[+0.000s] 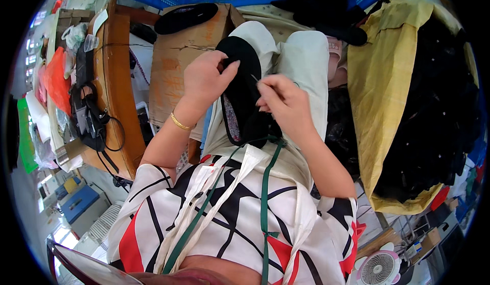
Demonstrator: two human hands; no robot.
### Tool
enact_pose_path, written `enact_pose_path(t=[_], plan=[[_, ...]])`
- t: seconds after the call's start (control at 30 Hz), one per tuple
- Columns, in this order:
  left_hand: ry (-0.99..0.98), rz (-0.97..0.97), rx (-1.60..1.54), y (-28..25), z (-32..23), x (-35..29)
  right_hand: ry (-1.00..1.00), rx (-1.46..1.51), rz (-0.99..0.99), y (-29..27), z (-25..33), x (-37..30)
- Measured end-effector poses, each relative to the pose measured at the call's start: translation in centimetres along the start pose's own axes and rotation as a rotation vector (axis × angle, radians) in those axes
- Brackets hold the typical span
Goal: The person sits on the floor and hand-sews a black slipper using a needle and thread. They repeatedly insert the needle into the shoe's sole and pull the thread through to attach a component. The person works on a single shoe throughout the clip, occasionally adjusting their grip.
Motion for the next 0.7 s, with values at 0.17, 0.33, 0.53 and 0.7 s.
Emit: enact_pose_path(t=[0.17,0.33,0.53,0.7], plan=[[-0.406,0.183,-0.395,0.9,3.3,-1.1,0.052,-0.188,0.121,2.8,-0.8,2.9],[-0.532,0.128,-0.64,2.6,5.3,-1.9,0.039,-0.243,0.147,3.5,-1.5,3.7],[-0.338,0.246,-0.204,1.0,2.5,0.5,-0.079,-0.343,0.082,3.4,-2.3,4.2],[-0.608,0.259,-0.548,2.1,4.6,-0.6,-0.133,-0.41,0.073,3.7,-1.7,4.3]])
Point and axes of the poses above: each hand's wrist, its own x-axis towards the middle knuckle, its own y-axis out of the palm, z = x × y, the point moved 5 cm from there along x, towards the middle knuckle, and after that the axes turned 1 degree about -y, right-handed, at the moved point
